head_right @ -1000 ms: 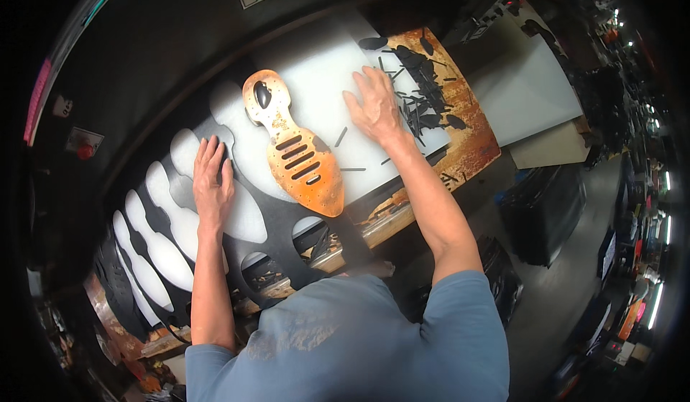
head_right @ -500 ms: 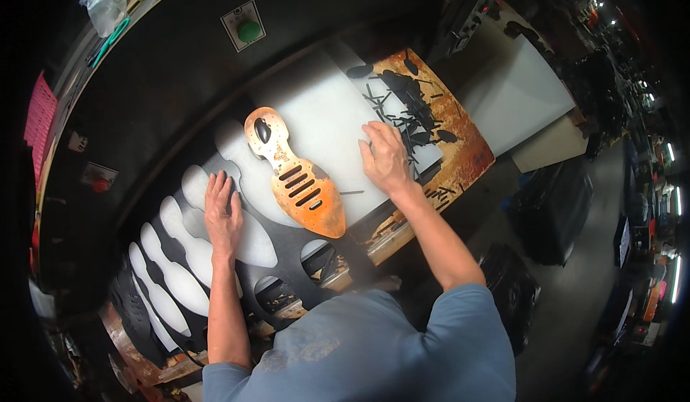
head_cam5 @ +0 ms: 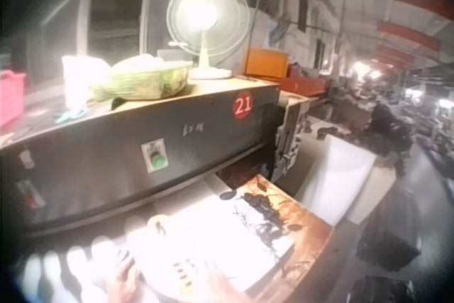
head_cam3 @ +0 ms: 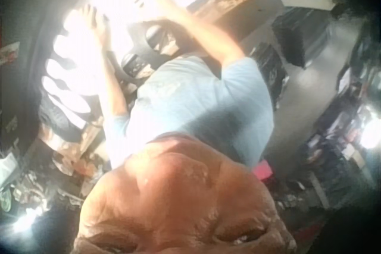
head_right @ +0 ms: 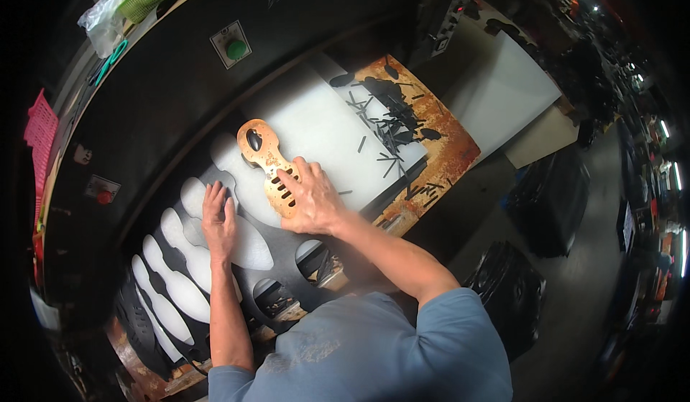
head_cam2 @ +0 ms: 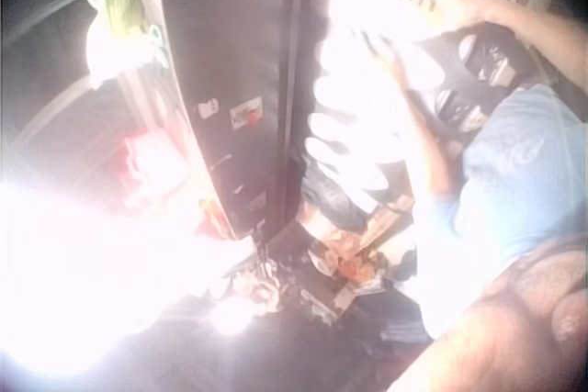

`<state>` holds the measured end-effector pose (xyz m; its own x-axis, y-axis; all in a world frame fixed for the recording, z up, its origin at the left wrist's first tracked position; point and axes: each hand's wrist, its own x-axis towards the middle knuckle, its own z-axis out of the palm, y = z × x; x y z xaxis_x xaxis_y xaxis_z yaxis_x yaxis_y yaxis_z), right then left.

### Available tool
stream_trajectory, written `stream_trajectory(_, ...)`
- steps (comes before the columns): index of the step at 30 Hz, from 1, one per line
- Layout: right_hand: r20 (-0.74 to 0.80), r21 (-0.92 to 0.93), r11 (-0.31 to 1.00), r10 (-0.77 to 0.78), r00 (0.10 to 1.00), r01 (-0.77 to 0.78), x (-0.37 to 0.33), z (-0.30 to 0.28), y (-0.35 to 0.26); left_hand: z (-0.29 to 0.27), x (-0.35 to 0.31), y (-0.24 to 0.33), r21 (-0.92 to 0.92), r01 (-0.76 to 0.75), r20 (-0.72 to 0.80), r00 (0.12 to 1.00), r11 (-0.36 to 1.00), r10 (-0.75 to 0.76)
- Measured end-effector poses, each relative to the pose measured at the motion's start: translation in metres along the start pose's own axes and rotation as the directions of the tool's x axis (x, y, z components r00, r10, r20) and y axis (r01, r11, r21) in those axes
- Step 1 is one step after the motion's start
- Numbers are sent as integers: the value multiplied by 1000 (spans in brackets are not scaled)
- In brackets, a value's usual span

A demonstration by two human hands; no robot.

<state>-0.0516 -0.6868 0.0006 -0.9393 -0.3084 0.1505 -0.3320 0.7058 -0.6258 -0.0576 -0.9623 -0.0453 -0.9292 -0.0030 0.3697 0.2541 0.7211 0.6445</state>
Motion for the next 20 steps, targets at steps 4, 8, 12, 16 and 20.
stream_trajectory(4, 68, 479, 868, 116, 991, -134, 7, -20, 3, -10, 5, 7, -237, 102, -7, 994, 966, -107)
stream_trajectory(8, 159, 919, 345, 115, 981, -189, -12, -29, -19, -8, -19, 68, -522, 200, 137, 979, 829, -150)
stream_trajectory(12, 159, 969, 164, 158, 975, -184, -23, -19, -43, 13, -66, 150, -638, 380, 468, 882, 670, -55)
stream_trajectory(16, 195, 964, 144, 200, 960, -226, -30, -14, -50, 4, -65, 155, -633, 372, 482, 876, 679, -30)
stream_trajectory(20, 194, 975, 78, 179, 965, -210, -28, -10, -52, -5, -68, 157, -698, 328, 418, 908, 637, -10)
